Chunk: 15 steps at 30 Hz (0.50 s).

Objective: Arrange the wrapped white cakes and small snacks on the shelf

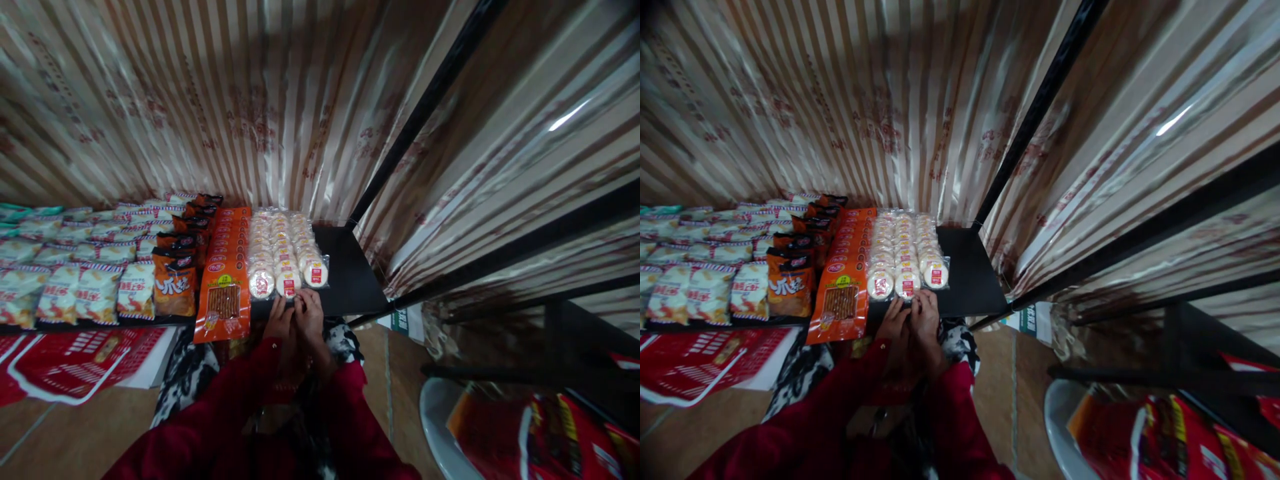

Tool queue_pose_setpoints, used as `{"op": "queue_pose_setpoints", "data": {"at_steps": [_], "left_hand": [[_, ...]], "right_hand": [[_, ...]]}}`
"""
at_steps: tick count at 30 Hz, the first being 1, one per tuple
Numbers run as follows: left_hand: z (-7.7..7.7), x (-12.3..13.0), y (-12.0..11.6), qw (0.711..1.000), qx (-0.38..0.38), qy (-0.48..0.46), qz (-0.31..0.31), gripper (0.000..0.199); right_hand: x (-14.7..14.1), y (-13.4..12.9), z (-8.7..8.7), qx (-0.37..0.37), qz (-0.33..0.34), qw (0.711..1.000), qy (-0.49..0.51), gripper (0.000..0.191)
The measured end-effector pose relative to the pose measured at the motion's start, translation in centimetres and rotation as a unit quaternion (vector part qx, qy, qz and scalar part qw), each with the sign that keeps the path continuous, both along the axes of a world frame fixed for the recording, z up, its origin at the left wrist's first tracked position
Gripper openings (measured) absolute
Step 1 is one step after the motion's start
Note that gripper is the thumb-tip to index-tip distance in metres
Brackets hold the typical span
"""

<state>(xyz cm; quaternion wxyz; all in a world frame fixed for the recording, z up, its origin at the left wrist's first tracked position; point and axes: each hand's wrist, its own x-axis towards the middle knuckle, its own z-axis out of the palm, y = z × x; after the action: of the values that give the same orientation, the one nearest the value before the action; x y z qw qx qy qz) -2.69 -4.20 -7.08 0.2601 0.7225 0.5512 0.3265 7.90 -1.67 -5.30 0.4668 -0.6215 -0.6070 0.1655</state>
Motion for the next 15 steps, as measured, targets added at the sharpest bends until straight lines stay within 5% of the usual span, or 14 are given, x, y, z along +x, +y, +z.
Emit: {"op": "queue_pose_setpoints", "data": {"at_steps": [3,10,15], "left_hand": [[-0.1,-0.2,-1.3,1.0,-0.01,-0.002,-0.001,0.036],[-2.9,-1.0,-5.0,0.996,0.038,-0.059,-0.053,0.037],[-1.8,-1.7,-7.8,0.989,-0.045,-0.142,0.0,0.033]], "right_hand": [[0.0,-0.3,-0.4,0.017,-0.005,1.0,0.014,0.025],[-0.5,-1.1,-0.6,0.051,-0.004,0.999,0.018,0.025],[-1.8,-4.0,-1.0,0.03,0.033,0.999,0.024,0.024]]}}
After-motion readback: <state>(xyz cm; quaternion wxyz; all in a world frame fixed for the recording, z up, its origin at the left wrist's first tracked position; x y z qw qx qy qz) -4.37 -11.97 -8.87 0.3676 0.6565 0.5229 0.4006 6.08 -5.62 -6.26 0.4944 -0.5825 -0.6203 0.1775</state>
